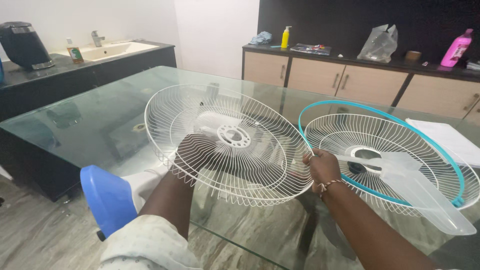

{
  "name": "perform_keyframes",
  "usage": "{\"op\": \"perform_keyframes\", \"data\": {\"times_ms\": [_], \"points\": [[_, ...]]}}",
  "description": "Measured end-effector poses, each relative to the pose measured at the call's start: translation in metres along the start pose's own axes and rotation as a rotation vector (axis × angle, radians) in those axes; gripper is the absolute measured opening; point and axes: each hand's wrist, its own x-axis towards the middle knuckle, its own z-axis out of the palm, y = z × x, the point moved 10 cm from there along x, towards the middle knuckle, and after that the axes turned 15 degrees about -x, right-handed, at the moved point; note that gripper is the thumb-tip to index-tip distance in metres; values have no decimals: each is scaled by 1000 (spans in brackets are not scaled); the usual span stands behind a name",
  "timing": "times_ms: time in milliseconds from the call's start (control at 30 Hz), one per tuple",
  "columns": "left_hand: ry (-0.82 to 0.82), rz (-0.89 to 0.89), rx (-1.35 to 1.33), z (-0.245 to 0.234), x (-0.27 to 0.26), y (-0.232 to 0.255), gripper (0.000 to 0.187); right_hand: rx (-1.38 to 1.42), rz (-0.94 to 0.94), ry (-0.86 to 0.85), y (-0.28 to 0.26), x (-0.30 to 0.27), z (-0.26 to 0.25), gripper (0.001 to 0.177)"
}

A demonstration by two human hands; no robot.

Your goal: The person disassembles a table fan on a glass table. They remove the front grille, unscrew the blade nut, remove the fan blades, and detach the motor housing from the stand using a screwdriver.

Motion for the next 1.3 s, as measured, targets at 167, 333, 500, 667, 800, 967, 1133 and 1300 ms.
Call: {"op": "perform_keyframes", "data": {"times_ms": [167,333,500,667,800,967,1133,1300], "points": [[-50,-5,23,15,-9,2,34,-56,-98,36,-19,0,2,24],[-82,-1,56,21,-15,4,32,-43,-126,94,-50,-8,1,27],[-102,-16,93,17,-21,-6,29,-79,-144,142,-79,-19,-24,25],[-130,-48,129,23,-35,-31,27,-201,-159,306,-99,-16,-89,23],[-160,-103,165,36,-34,-48,25,-113,-169,433,-101,-10,-146,24],[-88,-88,123,35,-34,-50,26,-240,-48,607,-83,-21,-193,13],[-67,-60,141,33,-35,-46,26,-178,34,670,-54,-9,-219,22],[-120,-113,161,33,-36,-49,24,-78,80,681,-35,0,-223,39]]}}
